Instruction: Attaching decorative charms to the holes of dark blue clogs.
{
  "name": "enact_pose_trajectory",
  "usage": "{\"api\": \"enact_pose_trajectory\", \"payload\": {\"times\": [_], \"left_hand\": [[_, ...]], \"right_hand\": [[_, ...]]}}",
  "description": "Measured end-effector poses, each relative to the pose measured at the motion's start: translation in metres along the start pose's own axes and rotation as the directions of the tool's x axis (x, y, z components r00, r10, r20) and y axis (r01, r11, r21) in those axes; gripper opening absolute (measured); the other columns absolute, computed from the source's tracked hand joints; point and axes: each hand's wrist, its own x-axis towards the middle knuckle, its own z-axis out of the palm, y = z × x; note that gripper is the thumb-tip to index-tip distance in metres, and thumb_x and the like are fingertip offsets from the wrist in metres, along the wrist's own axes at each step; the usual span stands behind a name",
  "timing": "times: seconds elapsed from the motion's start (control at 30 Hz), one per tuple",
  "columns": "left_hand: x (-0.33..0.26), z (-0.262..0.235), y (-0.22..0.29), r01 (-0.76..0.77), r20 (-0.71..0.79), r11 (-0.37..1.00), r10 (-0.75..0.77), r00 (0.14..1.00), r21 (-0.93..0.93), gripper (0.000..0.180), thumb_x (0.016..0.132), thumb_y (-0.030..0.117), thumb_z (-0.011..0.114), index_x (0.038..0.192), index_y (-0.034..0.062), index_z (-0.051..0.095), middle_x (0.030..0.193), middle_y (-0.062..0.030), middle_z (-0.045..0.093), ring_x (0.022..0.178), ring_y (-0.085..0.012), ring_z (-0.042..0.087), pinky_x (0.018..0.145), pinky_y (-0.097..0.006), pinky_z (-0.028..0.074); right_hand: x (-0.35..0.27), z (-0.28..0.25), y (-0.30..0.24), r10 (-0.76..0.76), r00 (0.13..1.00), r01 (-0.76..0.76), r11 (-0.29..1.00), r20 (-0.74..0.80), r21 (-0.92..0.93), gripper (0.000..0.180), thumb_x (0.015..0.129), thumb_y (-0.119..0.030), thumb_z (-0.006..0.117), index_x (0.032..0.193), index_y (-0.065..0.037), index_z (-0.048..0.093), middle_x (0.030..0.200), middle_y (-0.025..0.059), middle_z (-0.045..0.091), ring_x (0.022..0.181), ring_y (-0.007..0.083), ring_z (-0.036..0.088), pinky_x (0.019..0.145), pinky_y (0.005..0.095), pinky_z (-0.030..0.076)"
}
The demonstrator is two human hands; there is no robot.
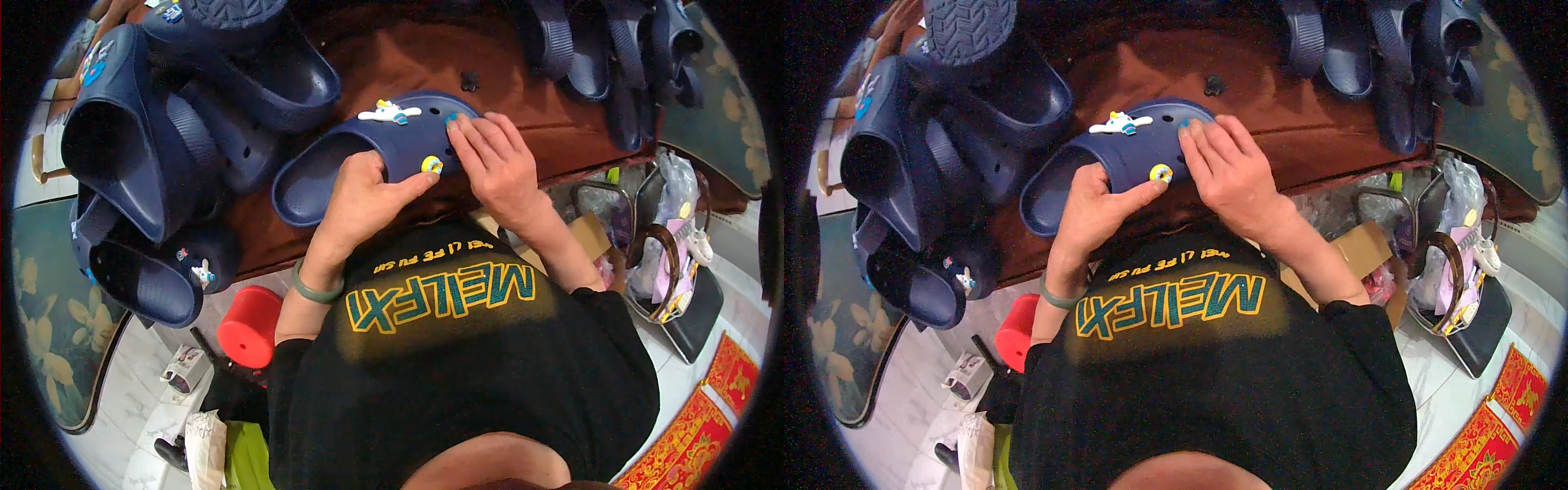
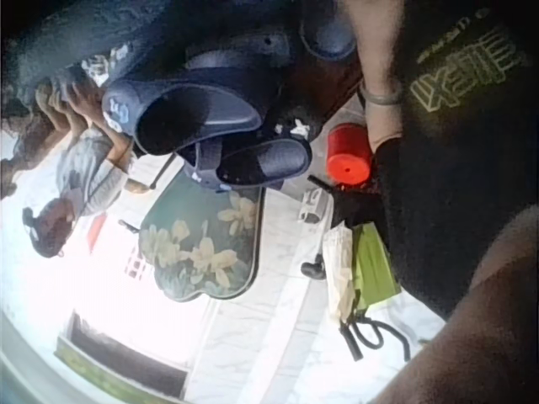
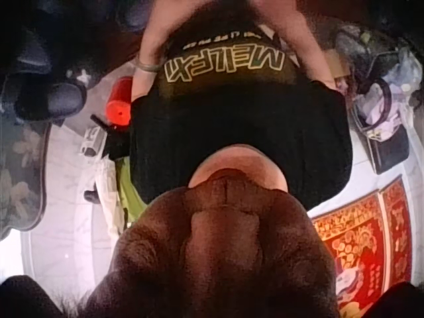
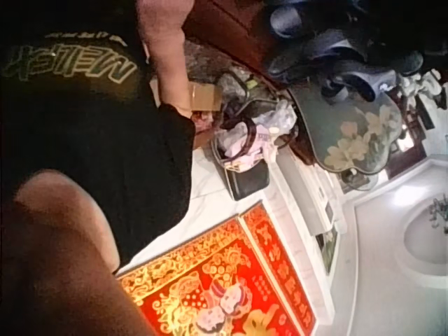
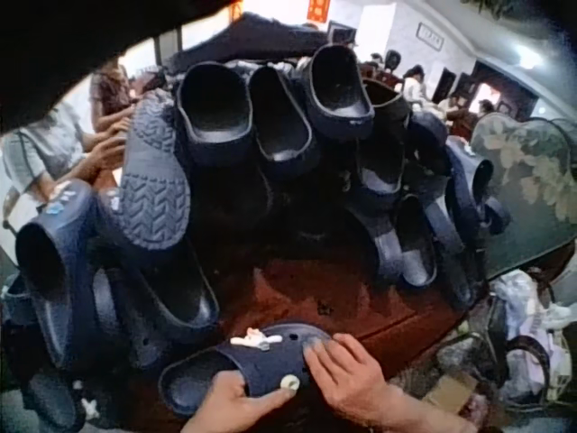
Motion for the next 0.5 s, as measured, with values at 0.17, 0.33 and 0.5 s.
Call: {"api": "enact_pose_trajectory", "payload": {"times": [0.17,0.33,0.5], "left_hand": [[-0.002,-0.002,0.000,0.018,-0.003,1.000,-0.018,1.000,0.010,0.030,0.079,0.013,0.073,0.103,-0.0037,0.067,0.097,-0.0089,0.071,0.086,-0.0140,0.064,0.078,-0.030,0.051],[-0.002,-0.003,0.004,-0.016,-0.003,0.999,0.016,1.000,-0.030,0.030,0.078,0.011,0.076,0.104,-0.0019,0.067,0.097,-0.0030,0.069,0.087,-0.0099,0.062,0.078,-0.026,0.050],[0.001,-0.002,-0.001,-0.018,-0.001,1.000,0.018,1.000,-0.019,0.032,0.078,0.011,0.077,0.105,-0.0019,0.067,0.097,-0.0035,0.069,0.088,-0.0107,0.062,0.079,-0.026,0.050]], "right_hand": [[0.000,0.001,0.021,0.130,0.987,-0.093,0.941,-0.094,0.324,0.027,0.073,-0.005,0.067,0.101,-0.005,0.066,0.095,0.0080,0.065,0.091,0.0251,0.060,0.089,0.0426,0.046],[0.008,0.004,0.032,0.261,0.961,-0.174,0.826,-0.090,0.537,0.021,0.071,-0.004,0.075,0.091,-0.008,0.069,0.090,0.0068,0.065,0.087,0.0268,0.059,0.083,0.0363,0.047],[0.009,0.006,0.031,0.283,0.956,-0.209,0.841,-0.077,0.500,0.021,0.071,-0.003,0.075,0.090,-0.006,0.069,0.091,0.0066,0.066,0.087,0.0254,0.061,0.083,0.0374,0.047]]}}
